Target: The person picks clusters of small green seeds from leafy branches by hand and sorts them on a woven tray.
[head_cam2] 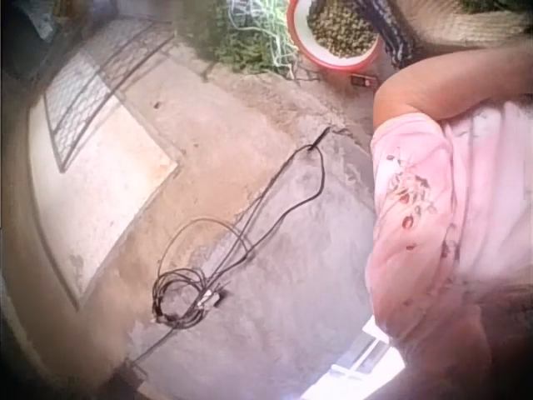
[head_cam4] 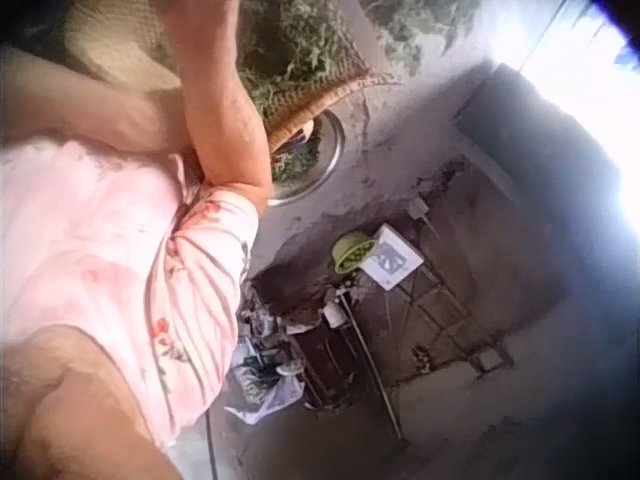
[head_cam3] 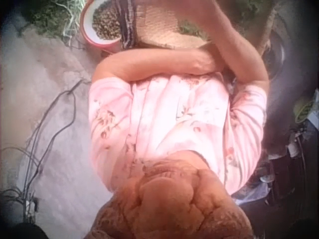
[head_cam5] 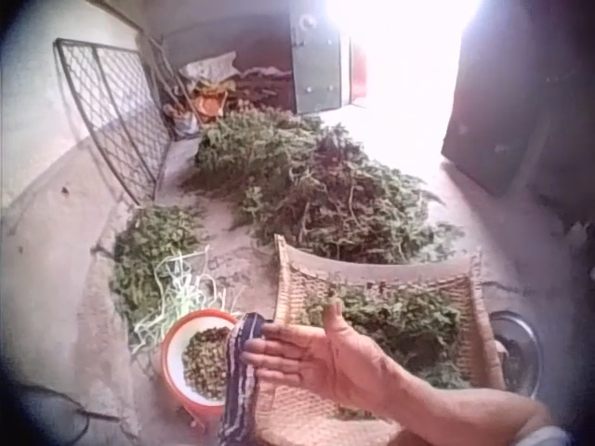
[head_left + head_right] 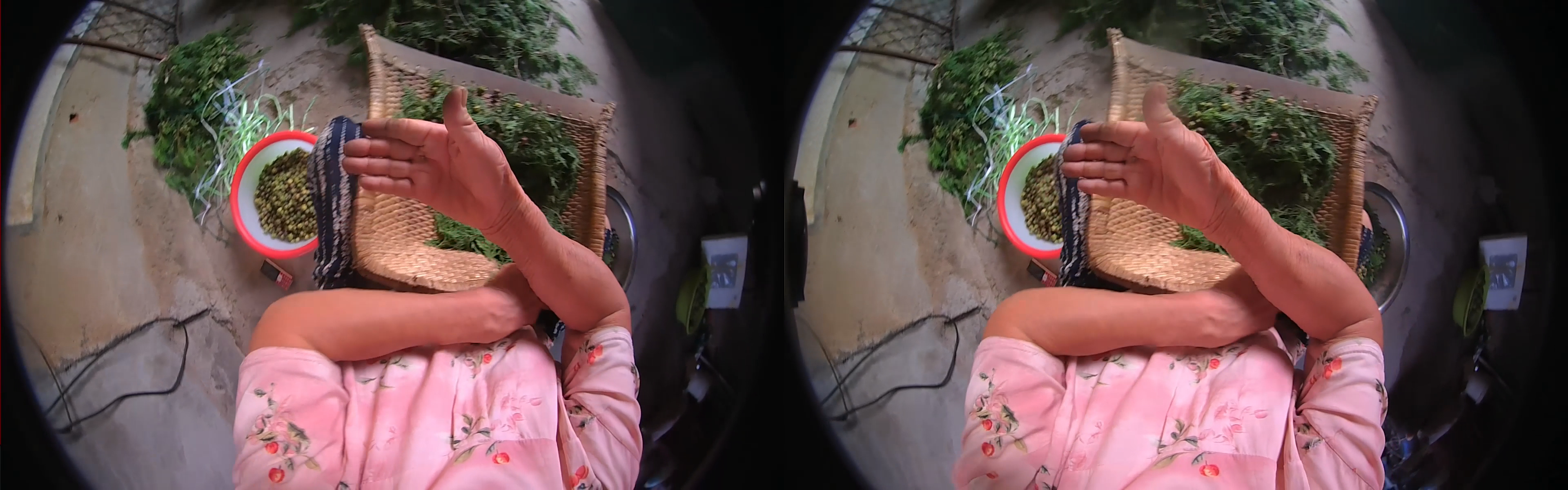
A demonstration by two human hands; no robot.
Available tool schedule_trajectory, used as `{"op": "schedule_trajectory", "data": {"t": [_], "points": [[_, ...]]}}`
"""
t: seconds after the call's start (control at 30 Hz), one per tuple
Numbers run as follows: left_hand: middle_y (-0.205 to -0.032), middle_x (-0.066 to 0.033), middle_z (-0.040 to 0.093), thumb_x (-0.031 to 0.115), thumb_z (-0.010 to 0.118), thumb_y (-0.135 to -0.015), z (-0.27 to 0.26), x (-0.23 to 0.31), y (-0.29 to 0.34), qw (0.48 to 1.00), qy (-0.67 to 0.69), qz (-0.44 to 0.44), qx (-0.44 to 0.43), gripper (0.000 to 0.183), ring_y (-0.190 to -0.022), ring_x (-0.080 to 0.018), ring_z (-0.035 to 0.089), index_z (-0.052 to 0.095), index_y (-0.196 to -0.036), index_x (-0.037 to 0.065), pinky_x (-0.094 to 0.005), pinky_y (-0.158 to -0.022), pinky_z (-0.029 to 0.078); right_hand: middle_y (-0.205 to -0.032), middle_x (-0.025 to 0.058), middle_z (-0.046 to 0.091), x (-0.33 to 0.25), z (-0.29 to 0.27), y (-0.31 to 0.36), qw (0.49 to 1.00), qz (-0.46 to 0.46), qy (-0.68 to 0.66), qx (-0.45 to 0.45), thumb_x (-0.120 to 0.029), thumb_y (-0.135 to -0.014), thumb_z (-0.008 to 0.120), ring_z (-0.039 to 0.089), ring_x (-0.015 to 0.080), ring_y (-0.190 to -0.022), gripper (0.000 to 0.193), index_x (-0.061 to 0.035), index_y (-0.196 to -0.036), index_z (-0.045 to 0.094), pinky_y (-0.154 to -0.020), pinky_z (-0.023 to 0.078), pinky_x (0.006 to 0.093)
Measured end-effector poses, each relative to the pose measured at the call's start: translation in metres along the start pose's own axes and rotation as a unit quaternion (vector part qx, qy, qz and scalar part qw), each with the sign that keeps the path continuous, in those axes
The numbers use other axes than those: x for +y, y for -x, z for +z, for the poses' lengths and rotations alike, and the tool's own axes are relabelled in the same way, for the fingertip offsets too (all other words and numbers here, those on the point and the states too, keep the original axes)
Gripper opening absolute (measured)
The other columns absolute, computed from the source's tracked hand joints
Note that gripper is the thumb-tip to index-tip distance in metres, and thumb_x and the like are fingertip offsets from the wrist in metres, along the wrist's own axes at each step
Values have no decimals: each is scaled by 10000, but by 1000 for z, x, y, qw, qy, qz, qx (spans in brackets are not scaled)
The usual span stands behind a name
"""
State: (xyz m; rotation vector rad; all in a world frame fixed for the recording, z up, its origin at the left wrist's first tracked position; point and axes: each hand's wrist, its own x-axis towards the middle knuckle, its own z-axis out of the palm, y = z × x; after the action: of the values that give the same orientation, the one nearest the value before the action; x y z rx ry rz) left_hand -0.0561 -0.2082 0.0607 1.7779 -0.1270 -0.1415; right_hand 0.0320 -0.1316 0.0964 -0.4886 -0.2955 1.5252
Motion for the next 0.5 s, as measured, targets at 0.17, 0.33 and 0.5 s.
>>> {"op": "schedule_trajectory", "data": {"t": [0.17,0.33,0.5], "points": [[-662,-115,593,221,592,-764,-73,13,-1,936,-337,33,-93,195,-674,-255,630,629,-675,52,-378,-572,497,-1382,276,258,-25,-52,27,992,-110,-32,48,-672,-817,298,295,368,-1284,933,73,-1363,166,-1059,273,456],[-646,19,545,145,630,-841,-119,-7,-9,977,-27,-53,206,146,-606,-44,468,623,-837,-1,-219,-541,408,-1385,279,245,-33,-85,49,976,-190,-74,71,-678,-807,331,263,375,-1296,953,71,-1367,148,-1067,254,467],[-677,-7,591,123,636,-835,-115,-25,-37,927,-159,20,340,140,-608,-46,490,609,-938,32,-211,-544,422,-1396,270,230,-29,-88,49,966,-230,-97,61,-691,-794,350,240,387,-1302,987,60,-1379,90,-1058,253,485]]}}
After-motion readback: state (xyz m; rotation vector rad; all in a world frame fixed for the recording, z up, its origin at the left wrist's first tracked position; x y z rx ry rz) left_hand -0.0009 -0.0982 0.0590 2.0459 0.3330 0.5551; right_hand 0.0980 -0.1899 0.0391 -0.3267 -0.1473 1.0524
